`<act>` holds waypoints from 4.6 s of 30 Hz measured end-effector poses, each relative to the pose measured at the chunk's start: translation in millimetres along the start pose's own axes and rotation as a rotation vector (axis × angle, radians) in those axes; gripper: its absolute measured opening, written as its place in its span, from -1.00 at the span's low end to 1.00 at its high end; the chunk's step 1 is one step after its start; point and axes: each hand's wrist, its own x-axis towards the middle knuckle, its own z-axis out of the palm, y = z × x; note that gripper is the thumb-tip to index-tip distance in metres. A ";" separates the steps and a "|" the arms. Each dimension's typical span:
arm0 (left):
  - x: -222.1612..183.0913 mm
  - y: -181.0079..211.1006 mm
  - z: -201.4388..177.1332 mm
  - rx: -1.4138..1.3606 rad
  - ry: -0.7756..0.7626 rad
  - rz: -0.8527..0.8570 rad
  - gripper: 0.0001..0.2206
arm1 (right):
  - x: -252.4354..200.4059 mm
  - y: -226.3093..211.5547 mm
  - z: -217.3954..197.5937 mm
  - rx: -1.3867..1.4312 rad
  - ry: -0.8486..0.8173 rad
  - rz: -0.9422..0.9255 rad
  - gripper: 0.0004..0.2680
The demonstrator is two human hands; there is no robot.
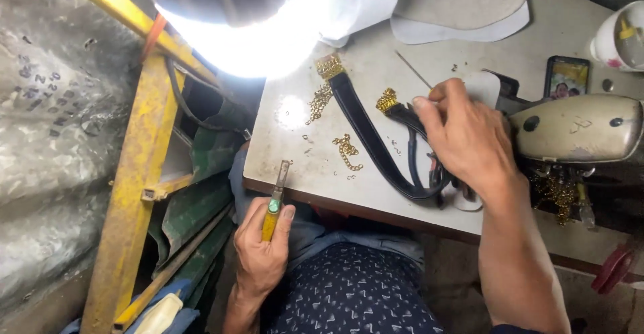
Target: Attaching gold-colored decorative links to a black leather belt using pliers at a repair bench.
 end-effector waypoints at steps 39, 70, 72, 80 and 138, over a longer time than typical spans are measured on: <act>43.6 68.2 20.6 -0.705 -0.312 -0.313 -0.72 | -70.5 -13.2 -24.7 0.496 -0.492 -0.238 -0.56; 37.1 59.5 9.7 -0.759 -0.192 -0.277 -0.71 | -81.8 -45.9 4.5 0.810 -0.420 -0.137 -0.88; 36.6 57.7 4.4 -0.512 -0.208 -0.213 -0.94 | -80.0 -50.2 2.2 0.823 -0.361 -0.162 -0.89; 22.2 53.9 -16.0 -0.353 -0.238 0.089 -0.81 | -81.1 -42.0 8.2 0.846 -0.210 -0.189 -0.88; 74.2 67.4 1.6 -0.715 -0.077 -0.280 -0.84 | -29.9 -56.8 19.7 1.283 -0.624 -0.167 -0.76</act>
